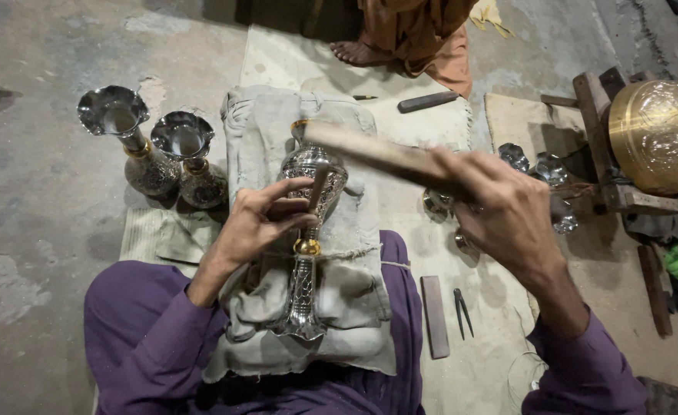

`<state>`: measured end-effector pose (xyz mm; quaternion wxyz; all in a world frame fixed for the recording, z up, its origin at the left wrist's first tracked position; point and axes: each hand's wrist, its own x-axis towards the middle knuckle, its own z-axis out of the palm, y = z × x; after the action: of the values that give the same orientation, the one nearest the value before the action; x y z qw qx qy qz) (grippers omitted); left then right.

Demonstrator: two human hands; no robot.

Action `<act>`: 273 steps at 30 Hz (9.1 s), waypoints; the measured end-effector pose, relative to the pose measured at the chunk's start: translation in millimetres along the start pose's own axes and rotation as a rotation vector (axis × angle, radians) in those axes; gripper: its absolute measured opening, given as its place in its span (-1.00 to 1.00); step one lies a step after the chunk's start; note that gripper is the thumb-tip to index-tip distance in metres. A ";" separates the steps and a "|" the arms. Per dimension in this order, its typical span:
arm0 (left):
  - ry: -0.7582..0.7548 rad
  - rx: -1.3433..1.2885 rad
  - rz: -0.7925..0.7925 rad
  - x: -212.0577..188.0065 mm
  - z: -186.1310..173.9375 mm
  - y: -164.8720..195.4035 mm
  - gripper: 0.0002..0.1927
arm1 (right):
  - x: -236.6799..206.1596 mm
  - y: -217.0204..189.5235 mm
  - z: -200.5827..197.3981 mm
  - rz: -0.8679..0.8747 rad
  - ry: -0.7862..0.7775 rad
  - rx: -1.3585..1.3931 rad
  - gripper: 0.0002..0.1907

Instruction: The person sits on the floor with an ornate silver vase resting on a cloth cushion on their lap. They hold a chisel against the vase's engraved surface with one hand and repeatedly strike it with a wooden mallet held in the other hand, repositioning the chisel around the vase's body as they work.

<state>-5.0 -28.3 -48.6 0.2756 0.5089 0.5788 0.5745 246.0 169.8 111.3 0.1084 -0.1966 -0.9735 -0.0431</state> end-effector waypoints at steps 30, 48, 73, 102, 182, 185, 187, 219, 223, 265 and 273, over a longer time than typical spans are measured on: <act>-0.023 -0.131 -0.085 -1.2 -0.6 -6.2 -0.45 | 9.3 4.4 -10.5 0.022 -0.190 0.036 -0.54; 0.020 -0.146 0.046 -6.3 -1.1 -10.8 -0.43 | -5.5 -1.4 0.6 -0.085 -0.029 -0.105 -0.34; 0.908 -0.859 -0.052 -92.8 92.4 9.6 -0.34 | -108.9 -151.5 128.1 0.264 -0.084 0.881 -0.61; -0.219 0.166 -0.250 29.4 7.1 48.3 -0.46 | -117.7 -45.6 149.0 0.586 0.083 1.304 -0.54; -0.103 -0.047 -0.053 4.9 -0.1 9.3 -0.40 | -32.5 15.4 18.0 0.123 -0.016 -0.017 -0.34; -0.105 -0.016 -0.013 4.2 -0.4 4.7 -0.40 | -28.4 10.1 12.5 -0.013 0.211 0.332 -0.21; -0.110 -0.037 0.007 2.5 -0.9 2.0 -0.40 | -24.9 9.1 8.2 0.061 -0.012 0.014 -0.28; -0.030 -0.326 0.029 -12.7 6.5 -21.0 -0.44 | 15.0 5.1 -18.8 -0.153 -0.103 -0.297 -0.43; 0.023 -0.342 -0.013 -13.6 10.1 -22.8 -0.40 | 18.6 3.1 -20.3 -0.009 -0.081 -0.022 -0.31; -0.118 -0.109 -0.424 -204.0 20.4 -27.3 -0.47 | -117.0 -153.3 103.1 -0.117 0.096 0.669 -0.41; -0.040 -0.028 -0.401 -192.4 3.0 6.9 -0.43 | -111.2 -147.2 119.5 0.428 -0.331 0.854 -0.53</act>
<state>63.2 -202.7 -93.8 0.4030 0.3909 0.6550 0.5058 265.1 8.1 -36.4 0.0299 -0.3339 -0.8463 0.4141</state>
